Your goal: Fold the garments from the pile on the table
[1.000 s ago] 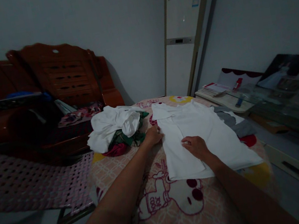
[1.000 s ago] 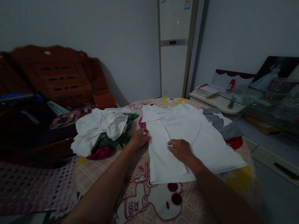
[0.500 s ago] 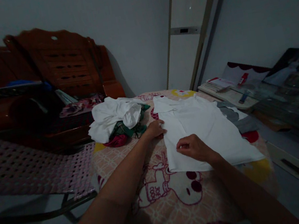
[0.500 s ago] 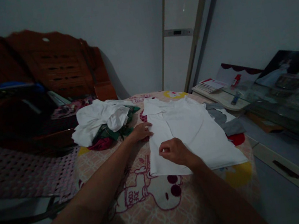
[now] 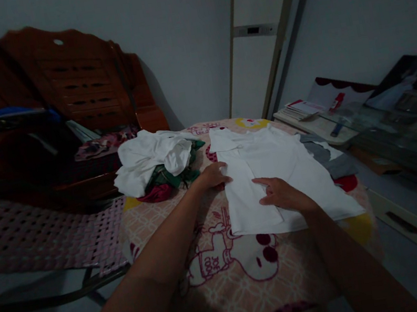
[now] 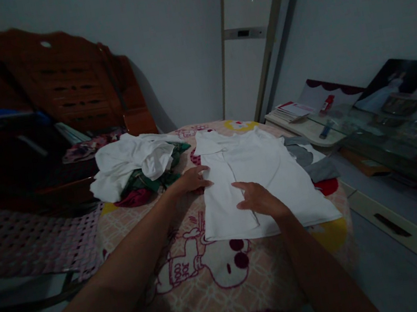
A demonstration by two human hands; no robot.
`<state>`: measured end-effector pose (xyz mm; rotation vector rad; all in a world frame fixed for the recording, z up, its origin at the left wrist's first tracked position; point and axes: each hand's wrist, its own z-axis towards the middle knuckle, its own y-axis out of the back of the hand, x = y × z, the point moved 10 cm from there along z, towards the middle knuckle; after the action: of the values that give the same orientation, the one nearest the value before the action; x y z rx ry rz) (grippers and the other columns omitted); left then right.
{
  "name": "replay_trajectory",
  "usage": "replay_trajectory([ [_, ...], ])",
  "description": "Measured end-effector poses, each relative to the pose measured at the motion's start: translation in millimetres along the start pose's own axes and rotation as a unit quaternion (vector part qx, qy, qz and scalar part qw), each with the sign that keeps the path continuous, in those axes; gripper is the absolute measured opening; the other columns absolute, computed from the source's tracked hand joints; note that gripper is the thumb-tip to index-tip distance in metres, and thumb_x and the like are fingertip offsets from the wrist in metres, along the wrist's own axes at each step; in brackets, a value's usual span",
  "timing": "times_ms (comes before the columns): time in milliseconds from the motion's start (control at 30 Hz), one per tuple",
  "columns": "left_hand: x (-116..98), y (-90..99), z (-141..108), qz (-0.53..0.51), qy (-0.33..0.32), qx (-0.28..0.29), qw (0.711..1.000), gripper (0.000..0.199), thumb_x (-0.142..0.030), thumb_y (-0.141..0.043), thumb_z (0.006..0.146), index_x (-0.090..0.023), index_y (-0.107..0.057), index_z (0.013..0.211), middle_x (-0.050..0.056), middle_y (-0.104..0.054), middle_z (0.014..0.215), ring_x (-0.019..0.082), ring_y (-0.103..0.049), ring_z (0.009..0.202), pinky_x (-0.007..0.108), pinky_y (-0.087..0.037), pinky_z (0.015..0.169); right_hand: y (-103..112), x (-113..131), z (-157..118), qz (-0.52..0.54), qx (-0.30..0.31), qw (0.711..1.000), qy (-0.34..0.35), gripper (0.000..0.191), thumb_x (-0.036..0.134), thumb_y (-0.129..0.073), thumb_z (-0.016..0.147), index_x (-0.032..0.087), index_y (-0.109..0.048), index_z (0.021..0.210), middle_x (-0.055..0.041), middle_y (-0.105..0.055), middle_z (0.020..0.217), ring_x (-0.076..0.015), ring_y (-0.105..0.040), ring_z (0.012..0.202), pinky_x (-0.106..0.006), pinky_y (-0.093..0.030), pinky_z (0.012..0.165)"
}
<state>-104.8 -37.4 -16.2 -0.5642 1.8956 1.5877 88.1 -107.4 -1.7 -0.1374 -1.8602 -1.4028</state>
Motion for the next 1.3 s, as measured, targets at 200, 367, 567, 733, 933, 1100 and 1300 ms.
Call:
replay_trajectory([
  [200, -14.9, -21.6, -16.8, -0.01, -0.008, 0.14, 0.99, 0.081, -0.022, -0.071, 0.076, -0.014, -0.037, 0.149, -0.001, -0.065, 0.059, 0.018, -0.065, 0.055, 0.026, -0.051, 0.059, -17.4, -8.5, -6.1, 0.168, 0.104, 0.98, -0.023, 0.06, 0.02, -0.07, 0.072, 0.013, -0.06, 0.131, 0.0113, -0.042, 0.052, -0.0063, -0.041, 0.041, -0.018, -0.035, 0.04],
  [367, -16.7, -27.2, -25.9, -0.058, -0.009, 0.194, 0.979, 0.083, -0.019, -0.07, 0.076, -0.017, -0.034, 0.151, -0.004, -0.061, 0.053, 0.015, -0.06, 0.048, 0.023, -0.049, 0.054, -19.4, -12.7, -10.8, 0.17, 0.142, 0.973, -0.06, 0.054, 0.017, -0.069, 0.068, 0.017, -0.065, 0.122, 0.0118, -0.044, 0.052, -0.005, -0.043, 0.035, -0.016, -0.029, 0.035],
  [567, -12.3, -20.3, -18.4, -0.028, -0.019, 0.161, 0.986, 0.069, -0.029, -0.068, 0.081, -0.017, -0.045, 0.145, -0.001, -0.066, 0.058, 0.015, -0.061, 0.051, 0.025, -0.049, 0.058, -11.8, -8.8, -7.0, 0.188, 0.095, 0.976, -0.056, 0.048, 0.032, -0.069, 0.076, 0.009, -0.066, 0.117, 0.0078, -0.05, 0.044, -0.0072, -0.043, 0.034, -0.017, -0.031, 0.036],
  [733, -16.1, 21.1, 9.6, 0.131, -0.054, -0.057, 0.988, 0.03, -0.025, -0.065, 0.083, -0.014, -0.074, 0.108, 0.007, -0.074, 0.083, 0.019, -0.069, 0.081, 0.026, -0.051, 0.078, 15.7, -12.5, 18.0, 0.161, -0.053, 0.981, -0.096, 0.031, 0.026, -0.06, 0.082, 0.008, -0.069, 0.106, 0.0017, -0.057, 0.051, -0.0096, -0.05, 0.04, -0.021, -0.038, 0.042],
  [933, -41.0, 21.3, 40.4, 0.185, -0.104, -0.123, 0.969, 0.03, -0.01, -0.054, 0.084, -0.014, -0.072, 0.107, 0.01, -0.072, 0.109, 0.019, -0.066, 0.103, 0.027, -0.048, 0.094, 29.9, -1.1, 59.3, -0.15, -0.124, 0.976, -0.101, 0.017, 0.027, -0.062, 0.086, 0.015, -0.074, 0.09, -0.01, -0.073, 0.086, -0.019, -0.068, 0.08, -0.028, -0.047, 0.073],
  [1100, -61.0, 4.7, 73.8, 0.189, -0.151, -0.115, 0.963, 0.036, -0.002, -0.052, 0.081, -0.015, -0.068, 0.111, 0.012, -0.056, 0.141, 0.019, -0.057, 0.123, 0.03, -0.043, 0.105, 24.7, -20.4, 67.2, -0.208, -0.172, 0.95, -0.155, 0.022, 0.038, -0.059, 0.09, 0.019, -0.071, 0.091, -0.0093, -0.073, 0.095, -0.0206, -0.067, 0.092, -0.028, -0.045, 0.075],
  [1300, -53.1, 5.9, 113.4, 0.217, -0.119, -0.092, 0.965, 0.065, -0.002, -0.05, 0.081, -0.014, -0.041, 0.144, 0.017, -0.038, 0.154, 0.022, -0.05, 0.132, 0.03, -0.042, 0.106, 22.1, -26.5, 65.0, -0.19, -0.172, 0.953, -0.161, 0.02, 0.038, -0.06, 0.089, 0.021, -0.069, 0.09, -0.0078, -0.073, 0.092, -0.0198, -0.066, 0.089, -0.028, -0.043, 0.073],
])
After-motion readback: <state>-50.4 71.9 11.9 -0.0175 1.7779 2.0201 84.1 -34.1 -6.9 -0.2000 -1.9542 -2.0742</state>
